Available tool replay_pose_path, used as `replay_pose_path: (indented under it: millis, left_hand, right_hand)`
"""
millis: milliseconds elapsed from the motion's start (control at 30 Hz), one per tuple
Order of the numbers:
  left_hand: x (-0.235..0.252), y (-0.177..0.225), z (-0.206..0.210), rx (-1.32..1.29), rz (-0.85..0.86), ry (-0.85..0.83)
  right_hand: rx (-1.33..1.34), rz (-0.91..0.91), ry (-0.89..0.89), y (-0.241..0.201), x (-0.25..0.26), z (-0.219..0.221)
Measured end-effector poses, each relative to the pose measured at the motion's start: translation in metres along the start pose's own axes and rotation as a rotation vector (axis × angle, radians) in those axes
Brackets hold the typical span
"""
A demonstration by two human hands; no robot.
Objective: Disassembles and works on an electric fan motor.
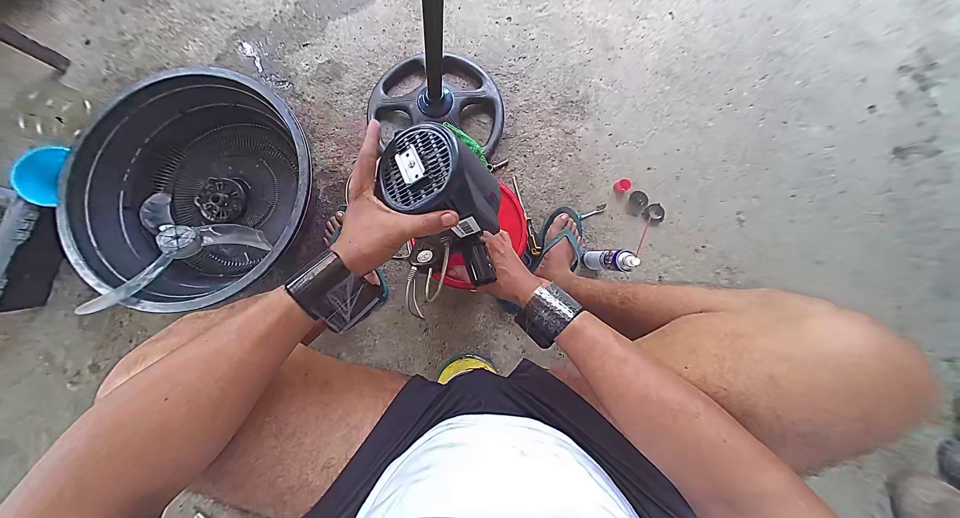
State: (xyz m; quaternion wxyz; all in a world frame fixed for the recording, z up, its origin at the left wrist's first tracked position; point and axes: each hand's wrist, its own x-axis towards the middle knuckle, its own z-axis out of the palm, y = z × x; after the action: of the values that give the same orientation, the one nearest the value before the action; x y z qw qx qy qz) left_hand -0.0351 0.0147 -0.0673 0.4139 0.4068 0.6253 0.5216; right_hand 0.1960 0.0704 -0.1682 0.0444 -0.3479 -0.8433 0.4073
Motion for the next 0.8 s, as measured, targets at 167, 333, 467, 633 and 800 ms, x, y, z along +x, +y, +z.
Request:
replay_pose_path:
  millis: [167, 333, 467, 633, 800]
  left_hand:
    - [0.012, 0.008, 0.021, -0.034, -0.039, -0.014]
    - [0.020, 0.001, 0.033, -0.131, -0.017, -0.015]
    - [0.027, -0.009, 0.037, -0.117, 0.012, -0.012]
    - [0.028, -0.011, 0.040, -0.035, 0.075, -0.072]
    - [0.022, -0.019, 0.035, 0.086, 0.315, -0.300]
  right_hand:
    - [0.039, 0.085, 0.071, 0.002, -0.005, 0.031]
    - [0.088, 0.064, 0.076, -0.003, -0.008, 0.034]
    - [0.146, -0.121, 0.122, -0.009, -0.030, 0.039]
    - [-0.193, -0.133, -0.039, -0.022, -0.056, 0.032]
    - [-0.290, -0.026, -0.291, -0.006, -0.060, 0.029]
